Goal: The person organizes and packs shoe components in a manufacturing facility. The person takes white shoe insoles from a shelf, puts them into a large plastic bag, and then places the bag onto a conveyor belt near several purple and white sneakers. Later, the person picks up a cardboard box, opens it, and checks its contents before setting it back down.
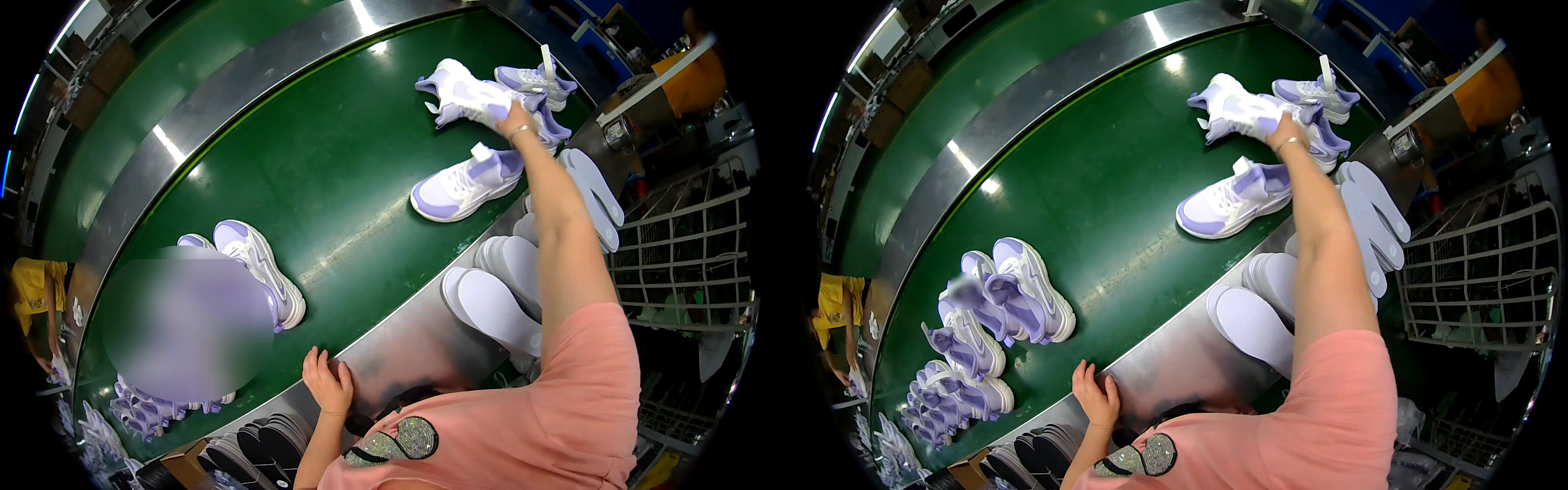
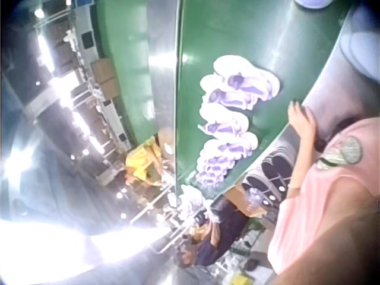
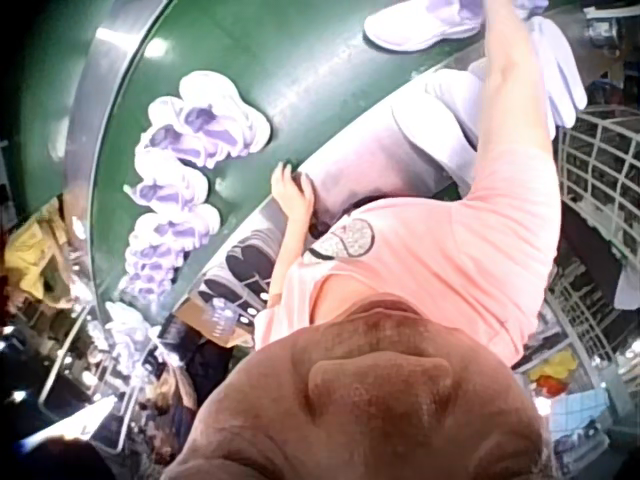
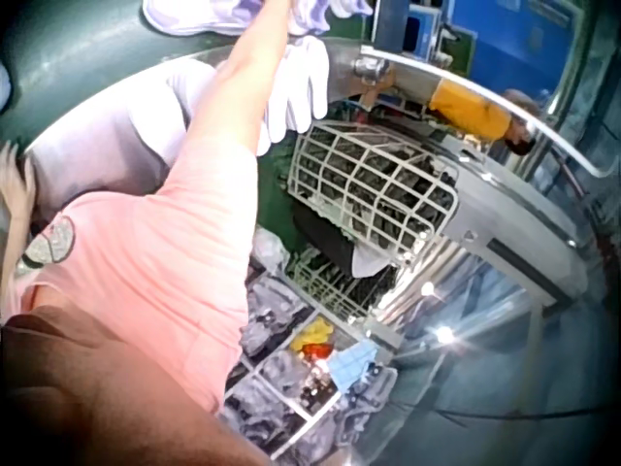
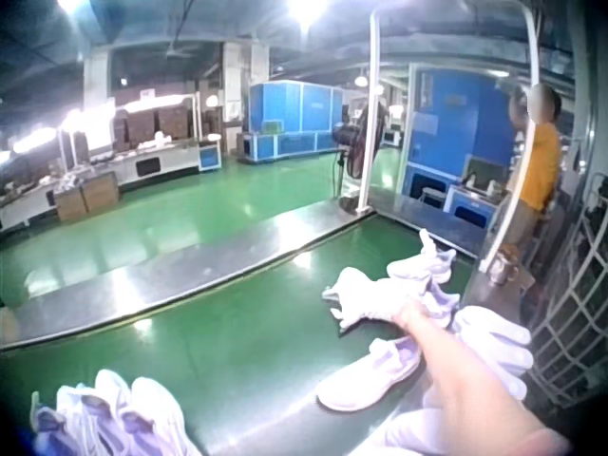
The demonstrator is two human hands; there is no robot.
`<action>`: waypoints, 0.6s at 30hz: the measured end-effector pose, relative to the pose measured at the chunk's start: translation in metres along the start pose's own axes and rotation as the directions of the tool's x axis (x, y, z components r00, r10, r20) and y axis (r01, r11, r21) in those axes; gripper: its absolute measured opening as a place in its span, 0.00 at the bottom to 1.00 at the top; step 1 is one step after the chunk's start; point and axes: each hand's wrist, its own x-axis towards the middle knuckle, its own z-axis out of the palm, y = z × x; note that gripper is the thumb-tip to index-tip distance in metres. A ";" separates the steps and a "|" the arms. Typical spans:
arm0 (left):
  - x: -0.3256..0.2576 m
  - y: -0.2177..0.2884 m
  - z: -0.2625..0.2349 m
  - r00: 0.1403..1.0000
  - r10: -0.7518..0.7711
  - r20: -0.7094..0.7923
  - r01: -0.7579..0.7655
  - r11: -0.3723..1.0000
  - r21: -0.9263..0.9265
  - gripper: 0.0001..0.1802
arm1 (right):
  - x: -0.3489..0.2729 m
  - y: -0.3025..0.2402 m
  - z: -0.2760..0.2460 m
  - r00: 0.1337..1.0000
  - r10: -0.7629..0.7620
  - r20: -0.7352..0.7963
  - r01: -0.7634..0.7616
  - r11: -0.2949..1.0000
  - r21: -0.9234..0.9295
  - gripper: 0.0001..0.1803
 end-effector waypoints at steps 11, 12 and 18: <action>0.002 0.006 0.005 0.999 -0.006 -0.034 0.005 1.000 -0.008 0.21 | -0.009 -0.096 -0.071 0.333 -0.895 0.296 0.834 0.134 -0.535 0.23; 0.003 0.005 0.005 0.999 -0.003 -0.034 0.002 1.000 -0.010 0.21 | -0.017 -0.098 -0.060 0.230 -0.940 0.251 0.878 0.089 -0.470 0.27; 0.004 0.008 0.007 0.998 -0.008 -0.065 0.006 0.999 -0.037 0.20 | -0.032 -0.069 -0.032 0.521 -0.844 0.129 0.852 0.523 -0.022 0.21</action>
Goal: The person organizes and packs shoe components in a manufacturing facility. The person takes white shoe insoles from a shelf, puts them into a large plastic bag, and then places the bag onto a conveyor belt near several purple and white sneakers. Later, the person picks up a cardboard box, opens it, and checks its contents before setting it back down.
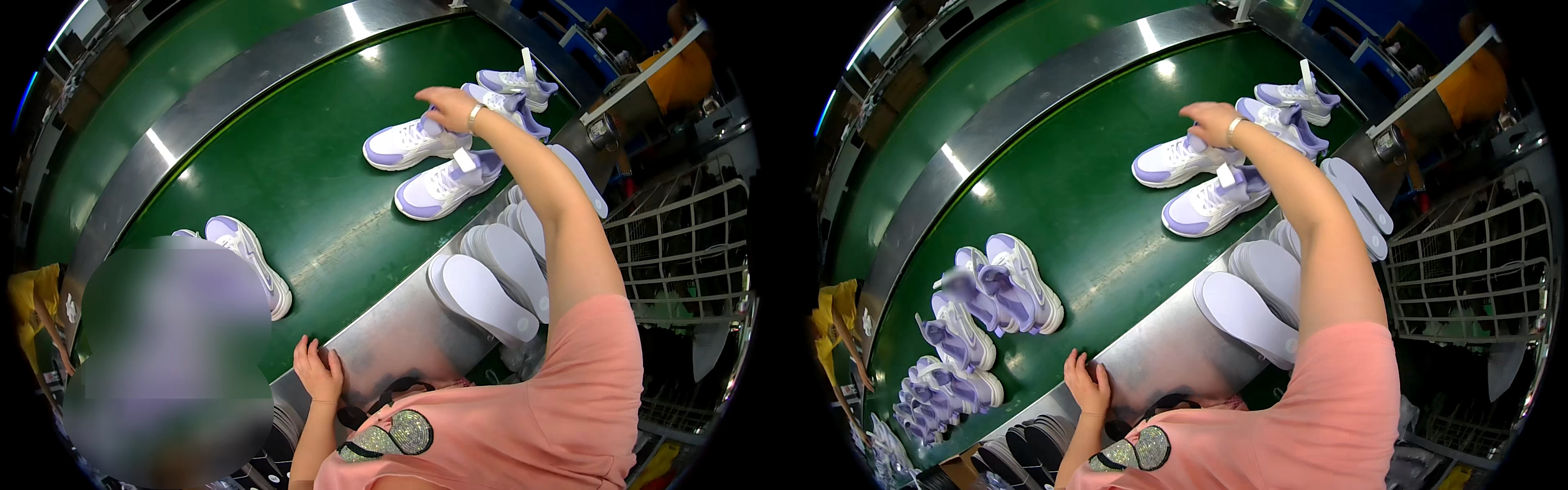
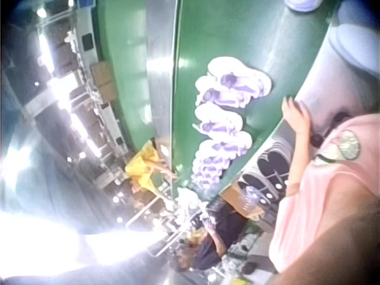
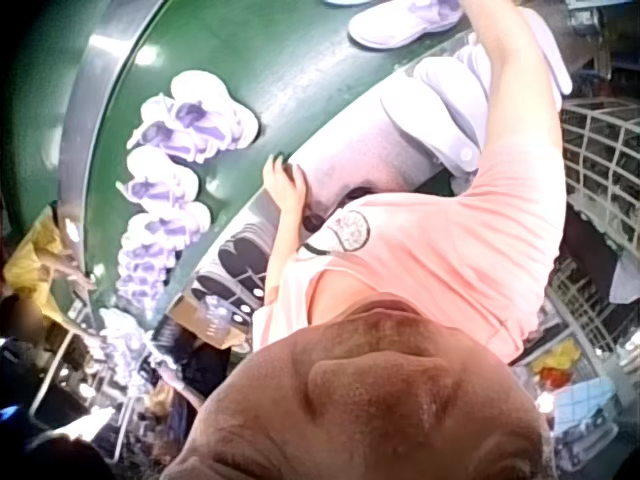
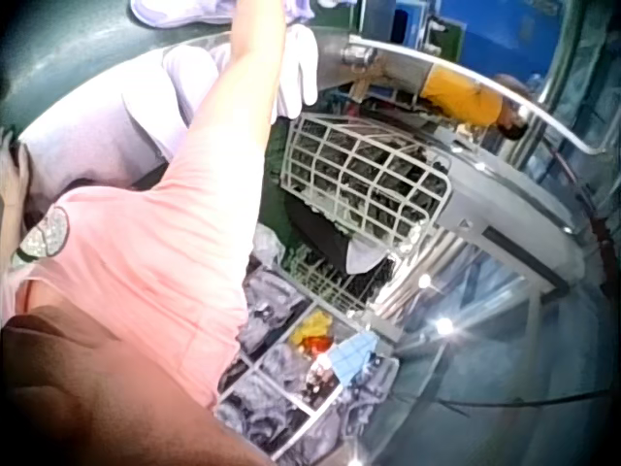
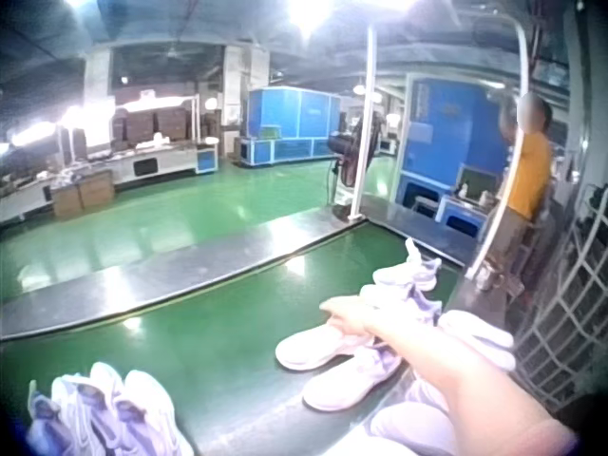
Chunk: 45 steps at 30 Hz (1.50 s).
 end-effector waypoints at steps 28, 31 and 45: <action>0.018 0.060 -0.051 0.992 -0.107 0.064 0.119 0.663 -0.740 0.42 | -0.164 -0.279 -0.014 0.979 0.062 0.192 -0.070 0.997 0.036 0.12; -0.005 0.056 -0.037 0.907 -0.165 0.387 0.420 0.397 -0.816 0.46 | -0.203 -0.314 0.041 0.969 0.065 0.238 -0.076 0.996 0.036 0.12; -0.013 0.038 -0.042 0.999 0.024 0.039 0.008 0.759 -0.651 0.22 | -0.308 -0.215 0.039 0.914 0.162 -0.371 -0.154 0.987 0.051 0.12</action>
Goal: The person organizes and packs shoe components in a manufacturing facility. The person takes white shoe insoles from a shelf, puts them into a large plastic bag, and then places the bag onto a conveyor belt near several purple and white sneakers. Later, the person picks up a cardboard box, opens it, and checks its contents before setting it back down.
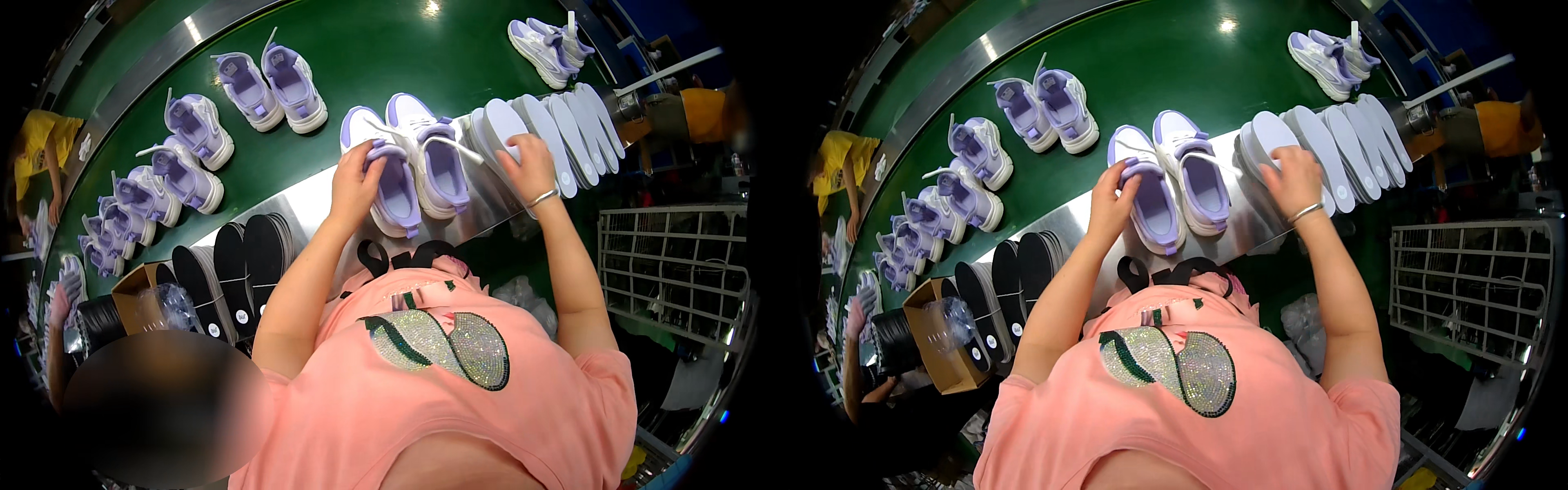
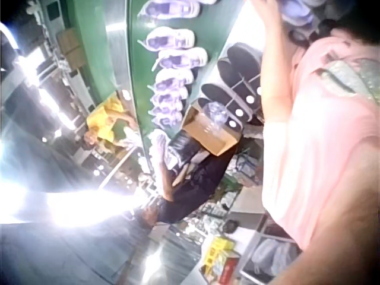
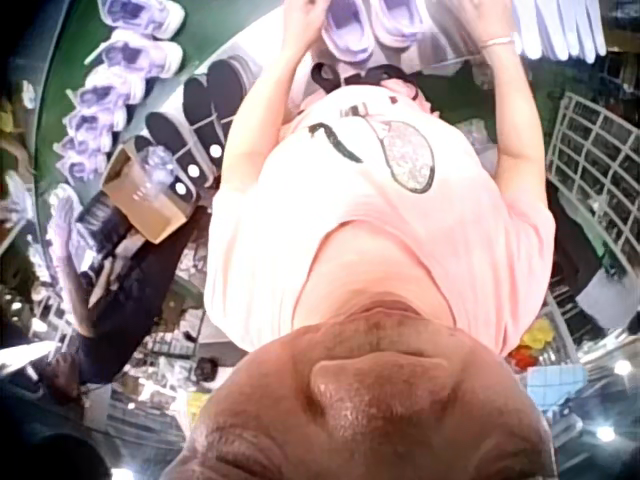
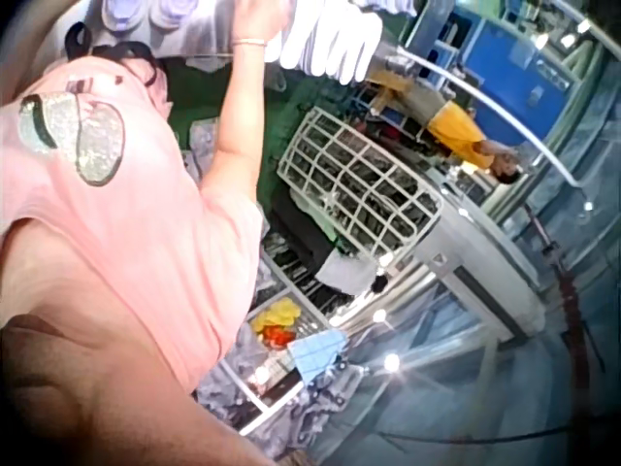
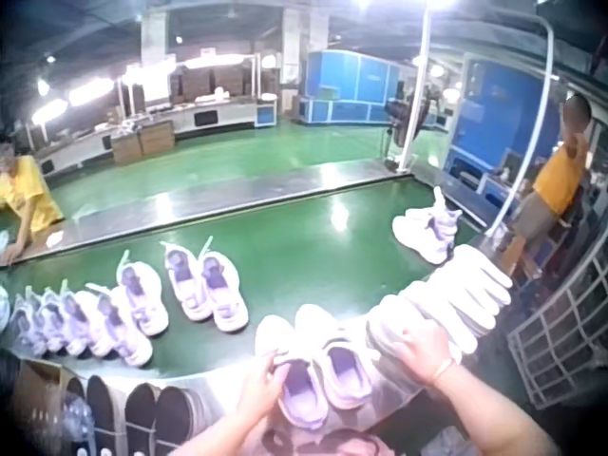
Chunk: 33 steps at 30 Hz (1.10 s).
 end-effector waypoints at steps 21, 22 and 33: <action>0.008 0.008 0.015 0.973 -0.140 -0.186 0.171 0.971 0.166 0.13 | 0.004 -0.129 -0.059 0.631 -0.435 0.642 0.477 0.871 0.122 0.04; 0.007 0.010 0.017 0.976 -0.147 -0.162 0.178 0.964 0.198 0.13 | -0.001 -0.135 -0.040 0.600 -0.436 0.671 0.518 0.851 0.089 0.05; 0.002 0.002 0.023 0.972 -0.052 -0.227 0.134 0.923 0.360 0.15 | -0.013 -0.146 0.002 0.811 -0.244 0.532 0.306 0.952 -0.030 0.13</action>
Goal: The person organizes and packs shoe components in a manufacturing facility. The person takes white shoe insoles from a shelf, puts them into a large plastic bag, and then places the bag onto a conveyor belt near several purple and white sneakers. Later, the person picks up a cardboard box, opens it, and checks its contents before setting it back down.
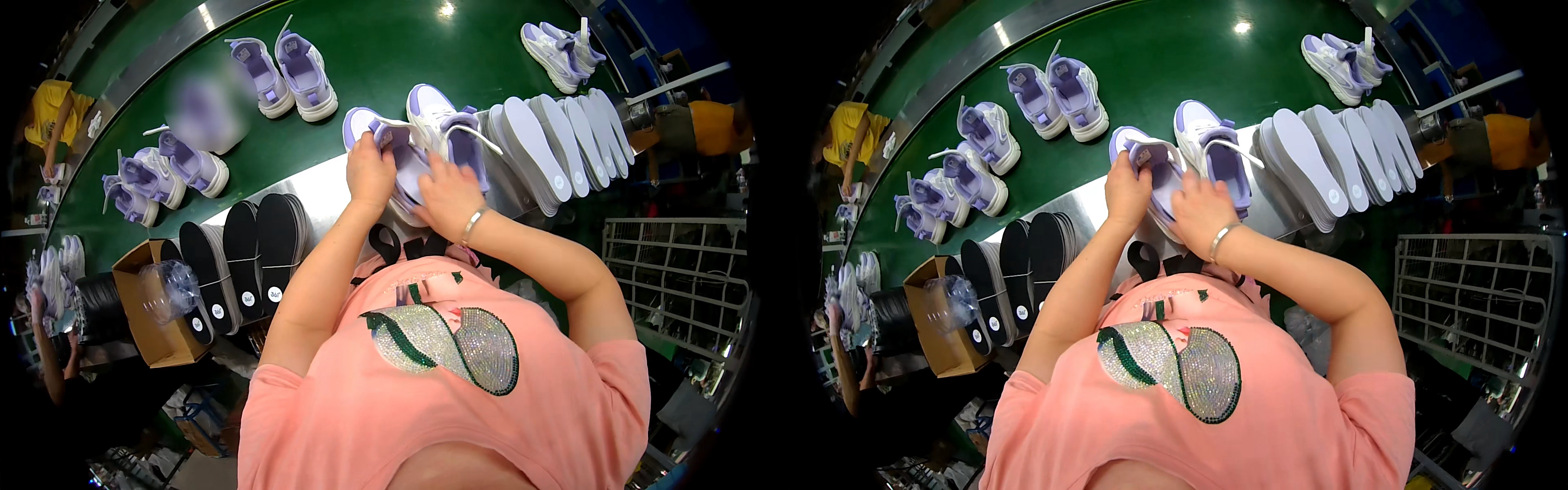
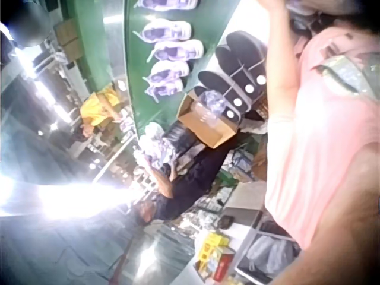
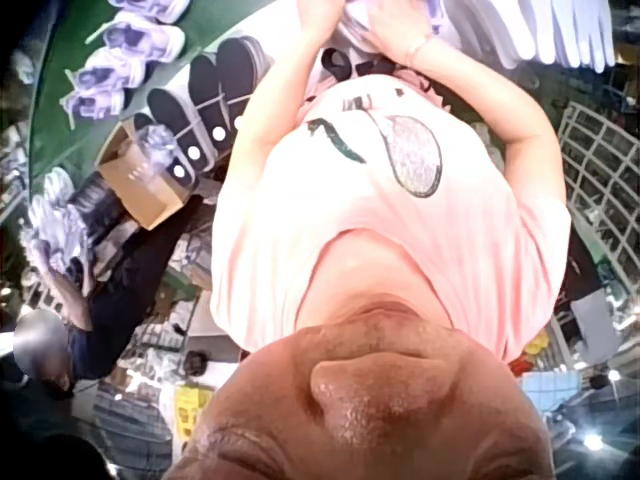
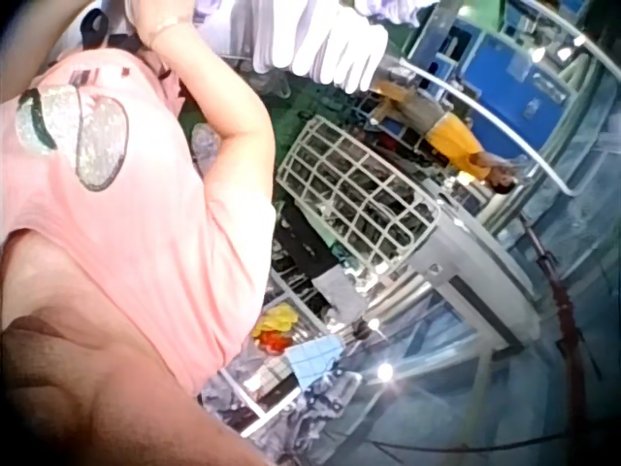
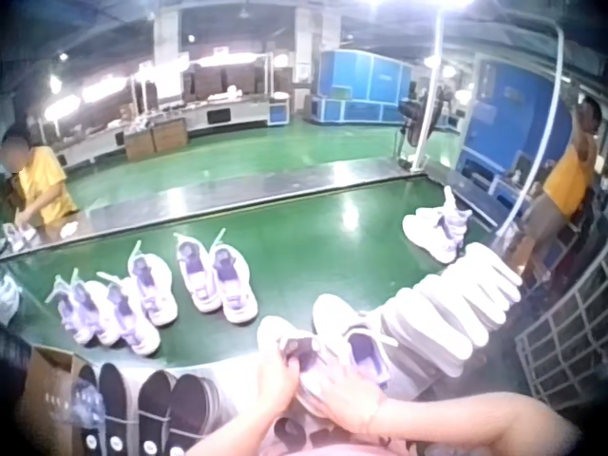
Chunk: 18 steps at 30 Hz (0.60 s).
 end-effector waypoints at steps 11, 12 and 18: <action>-0.009 0.007 -0.005 0.987 -0.082 0.140 0.097 0.990 -0.099 0.23 | 0.026 0.000 0.023 0.993 -0.092 0.079 0.096 0.994 -0.056 0.07; -0.010 0.006 -0.005 0.989 -0.072 0.128 0.085 0.991 -0.103 0.23 | 0.031 -0.001 0.028 0.990 -0.118 0.073 0.123 0.990 -0.066 0.07; -0.013 -0.005 -0.002 0.984 -0.104 0.141 0.135 0.964 -0.228 0.20 | 0.050 0.006 0.034 0.970 -0.151 0.191 0.150 0.988 0.022 0.07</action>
